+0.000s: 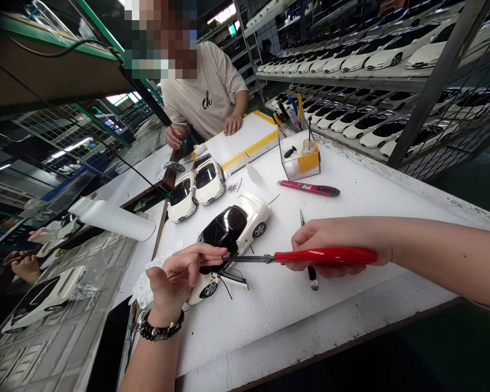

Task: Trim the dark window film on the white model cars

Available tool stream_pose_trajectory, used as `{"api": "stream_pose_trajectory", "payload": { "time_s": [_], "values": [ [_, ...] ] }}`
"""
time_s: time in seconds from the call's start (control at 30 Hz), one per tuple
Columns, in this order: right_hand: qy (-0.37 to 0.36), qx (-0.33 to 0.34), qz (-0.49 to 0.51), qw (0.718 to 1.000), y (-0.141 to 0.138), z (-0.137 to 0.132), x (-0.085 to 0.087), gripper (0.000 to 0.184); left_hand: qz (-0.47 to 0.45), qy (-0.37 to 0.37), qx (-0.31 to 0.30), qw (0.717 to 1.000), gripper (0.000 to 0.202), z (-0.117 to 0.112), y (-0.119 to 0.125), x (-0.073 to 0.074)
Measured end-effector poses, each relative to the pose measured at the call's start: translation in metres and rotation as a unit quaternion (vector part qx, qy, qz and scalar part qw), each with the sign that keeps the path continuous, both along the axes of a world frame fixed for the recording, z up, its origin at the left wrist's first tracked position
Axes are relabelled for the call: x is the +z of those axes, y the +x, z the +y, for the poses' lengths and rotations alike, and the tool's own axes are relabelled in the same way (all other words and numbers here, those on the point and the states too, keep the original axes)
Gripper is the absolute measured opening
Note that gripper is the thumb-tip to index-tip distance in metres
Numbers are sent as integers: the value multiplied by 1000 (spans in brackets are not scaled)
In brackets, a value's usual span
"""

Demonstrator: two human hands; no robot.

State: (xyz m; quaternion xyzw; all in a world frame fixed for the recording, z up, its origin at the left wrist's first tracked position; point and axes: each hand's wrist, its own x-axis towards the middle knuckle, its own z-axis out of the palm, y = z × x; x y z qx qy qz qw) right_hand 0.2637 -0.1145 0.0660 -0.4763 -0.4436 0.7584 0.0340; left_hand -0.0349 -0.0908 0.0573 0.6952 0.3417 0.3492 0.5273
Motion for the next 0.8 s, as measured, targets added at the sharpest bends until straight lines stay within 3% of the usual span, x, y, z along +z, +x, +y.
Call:
{"api": "stream_pose_trajectory", "payload": {
  "time_s": [0.37, 0.57, 0.8],
  "values": [
    [-1, 5, -32, 999, 1, -2, 6, 37, -5, 3, 1, 1000, 77, -1, 1, 1],
    [-10, 27, 4, 1000, 4, 0, 5, 36, -4, 34, -38, 999, 77, 2, 2, 3],
    [7, 32, 10, 999, 7, -1, 5, 36, -19, 37, -40, 998, 77, 4, 2, 2]
  ]
}}
